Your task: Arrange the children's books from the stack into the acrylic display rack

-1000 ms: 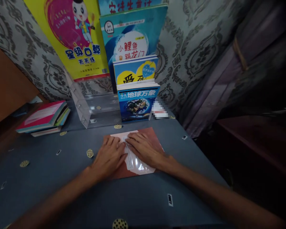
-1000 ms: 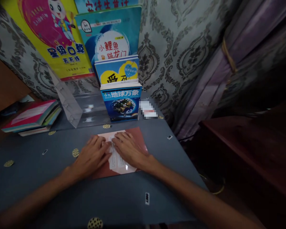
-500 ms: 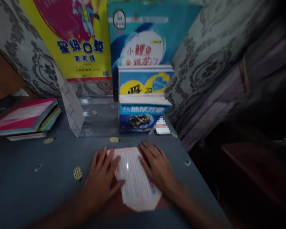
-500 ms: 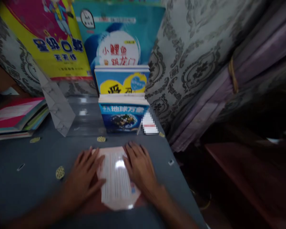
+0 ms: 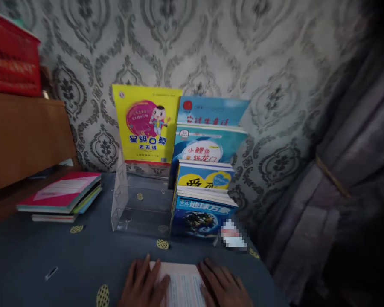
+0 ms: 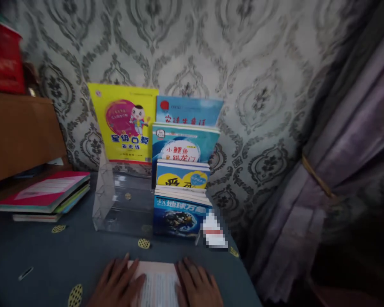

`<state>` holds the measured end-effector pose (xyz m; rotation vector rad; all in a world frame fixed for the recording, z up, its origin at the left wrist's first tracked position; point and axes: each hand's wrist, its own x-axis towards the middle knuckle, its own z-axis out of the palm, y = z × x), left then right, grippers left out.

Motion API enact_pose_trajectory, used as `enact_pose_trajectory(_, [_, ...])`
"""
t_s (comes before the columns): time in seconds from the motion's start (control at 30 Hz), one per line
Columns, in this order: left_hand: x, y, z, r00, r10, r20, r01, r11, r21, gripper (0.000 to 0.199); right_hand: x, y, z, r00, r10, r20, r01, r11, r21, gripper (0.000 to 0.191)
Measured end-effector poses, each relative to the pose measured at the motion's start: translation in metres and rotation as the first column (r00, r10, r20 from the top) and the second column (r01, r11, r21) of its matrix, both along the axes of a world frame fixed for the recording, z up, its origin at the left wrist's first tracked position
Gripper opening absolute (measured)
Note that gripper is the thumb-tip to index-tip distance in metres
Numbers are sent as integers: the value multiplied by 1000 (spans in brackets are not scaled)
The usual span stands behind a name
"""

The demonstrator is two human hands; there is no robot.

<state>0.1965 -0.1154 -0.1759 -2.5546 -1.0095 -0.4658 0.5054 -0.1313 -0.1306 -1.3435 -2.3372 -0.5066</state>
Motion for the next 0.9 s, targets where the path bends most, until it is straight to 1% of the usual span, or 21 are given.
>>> enact_pose_trajectory(0.07, [3, -3, 27, 1000, 20, -16, -23, 987, -156, 57, -8, -4, 8, 999, -33, -12, 33, 999, -23, 38])
enact_pose_trajectory(0.1, [6, -7, 41, 998, 56, -16, -58, 967, -249, 60, -14, -6, 12, 998, -65, -21, 64, 996, -57, 38])
enact_pose_trajectory(0.17, [14, -17, 68, 993, 117, -22, -115, 898, -425, 65, -24, -12, 21, 989, -144, -45, 135, 977, -163, 40])
enact_pose_trajectory(0.2, [19, -24, 80, 989, 147, -20, -138, 861, -490, 66, -30, -15, 27, 981, -185, -58, 167, 960, -226, 42])
enact_pose_trajectory(0.27, [24, -36, 97, 982, 191, -10, -163, 806, -569, 66, -38, -22, 38, 965, -246, -87, 206, 923, -325, 44])
enact_pose_trajectory(0.33, [26, -46, 107, 973, 229, 10, -179, 784, -595, 66, -45, -29, 49, 954, -277, -113, 218, 902, -372, 45])
enact_pose_trajectory(0.43, [24, -54, 113, 969, 243, 50, -166, 786, -595, 65, -53, -40, 60, 944, -315, -100, 250, 880, -404, 46])
enact_pose_trajectory(0.57, [17, -55, 112, 971, 220, 98, -121, 797, -592, 60, -62, -54, 65, 931, -362, -43, 310, 849, -427, 48])
enact_pose_trajectory(0.7, [9, -48, 107, 969, 203, 140, -89, 815, -572, 58, -67, -62, 67, 922, -385, -34, 336, 843, -420, 48])
enact_pose_trajectory(0.8, [2, -42, 104, 966, 219, 135, -106, 817, -567, 58, -68, -62, 67, 926, -375, -35, 329, 850, -412, 47])
enact_pose_trajectory(0.9, [-5, -36, 104, 960, 247, 132, -146, 844, -516, 54, -66, -58, 62, 930, -366, -35, 323, 859, -396, 47])
